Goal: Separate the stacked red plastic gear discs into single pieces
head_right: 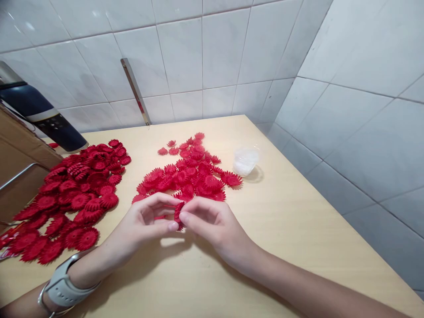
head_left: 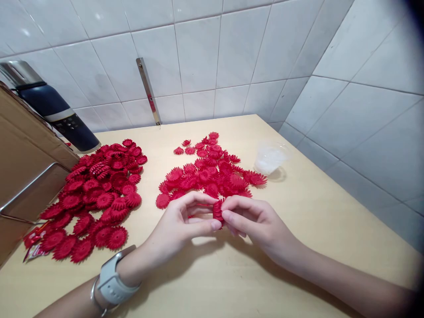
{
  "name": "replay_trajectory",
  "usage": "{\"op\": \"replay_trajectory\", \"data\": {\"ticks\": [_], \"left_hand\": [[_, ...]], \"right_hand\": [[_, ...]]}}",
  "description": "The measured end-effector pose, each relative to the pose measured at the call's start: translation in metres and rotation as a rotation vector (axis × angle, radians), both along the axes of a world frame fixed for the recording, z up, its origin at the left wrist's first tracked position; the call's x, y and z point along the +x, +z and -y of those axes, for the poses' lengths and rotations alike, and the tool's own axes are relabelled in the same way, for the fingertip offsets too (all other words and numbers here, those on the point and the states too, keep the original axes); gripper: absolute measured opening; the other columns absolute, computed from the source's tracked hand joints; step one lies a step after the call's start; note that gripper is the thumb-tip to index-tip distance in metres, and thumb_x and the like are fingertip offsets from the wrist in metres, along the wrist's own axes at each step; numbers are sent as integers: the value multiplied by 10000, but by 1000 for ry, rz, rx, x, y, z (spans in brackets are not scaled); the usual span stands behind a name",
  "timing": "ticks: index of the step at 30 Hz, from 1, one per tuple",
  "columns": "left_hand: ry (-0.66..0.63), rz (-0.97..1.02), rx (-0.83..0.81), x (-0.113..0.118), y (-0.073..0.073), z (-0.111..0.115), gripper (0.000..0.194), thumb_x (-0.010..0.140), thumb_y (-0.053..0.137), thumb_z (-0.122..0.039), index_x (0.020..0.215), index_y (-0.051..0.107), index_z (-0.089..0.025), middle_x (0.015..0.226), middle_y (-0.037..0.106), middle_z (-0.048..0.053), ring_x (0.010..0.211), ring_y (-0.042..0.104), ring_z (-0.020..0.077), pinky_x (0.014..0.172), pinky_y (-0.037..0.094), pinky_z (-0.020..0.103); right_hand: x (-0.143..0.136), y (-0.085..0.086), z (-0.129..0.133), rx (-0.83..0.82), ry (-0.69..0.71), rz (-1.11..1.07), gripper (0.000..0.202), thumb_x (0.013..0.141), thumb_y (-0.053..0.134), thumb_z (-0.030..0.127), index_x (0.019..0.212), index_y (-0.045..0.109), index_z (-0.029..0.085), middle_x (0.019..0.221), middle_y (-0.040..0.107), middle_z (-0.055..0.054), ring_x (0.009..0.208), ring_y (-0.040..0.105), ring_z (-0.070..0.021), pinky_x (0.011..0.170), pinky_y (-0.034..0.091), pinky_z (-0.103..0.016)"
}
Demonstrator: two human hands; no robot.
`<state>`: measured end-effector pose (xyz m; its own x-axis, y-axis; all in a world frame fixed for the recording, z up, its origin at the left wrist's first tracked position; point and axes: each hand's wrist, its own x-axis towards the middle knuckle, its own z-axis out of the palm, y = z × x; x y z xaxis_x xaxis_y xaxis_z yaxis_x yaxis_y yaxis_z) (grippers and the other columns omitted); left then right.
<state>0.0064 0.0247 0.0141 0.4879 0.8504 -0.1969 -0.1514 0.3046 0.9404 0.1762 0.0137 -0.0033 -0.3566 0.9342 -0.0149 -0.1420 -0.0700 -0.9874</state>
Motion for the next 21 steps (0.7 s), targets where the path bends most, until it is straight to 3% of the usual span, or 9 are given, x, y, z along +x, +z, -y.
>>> {"op": "replay_trajectory", "data": {"ticks": [10, 15, 21], "left_hand": [[-9, -17, 6, 0, -1, -1, 262, 678, 679, -69, 886, 562, -177, 899, 629, 7, 873, 607, 133, 780, 488, 273], [-24, 20, -15, 2, -4, 1, 276, 644, 704, -79, 744, 465, -175, 1012, 561, 5, 866, 594, 139, 746, 479, 286], [-98, -45, 48, 3, -5, 2, 157, 731, 619, -113, 674, 477, -149, 831, 550, -4, 775, 540, 105, 707, 425, 240]], "right_hand": [[-1, -1, -2, -55, -5, -44, 117, 760, 600, 229, 663, 578, 167, 574, 509, 40, 506, 434, -69, 478, 347, -194], [-2, 0, 1, -47, -4, 23, 110, 739, 592, 208, 650, 542, 168, 569, 495, 44, 441, 397, -56, 397, 289, -183], [-3, -1, 1, -14, 28, 82, 91, 731, 572, 171, 643, 550, 158, 576, 501, 32, 462, 373, -57, 396, 270, -181]]}}
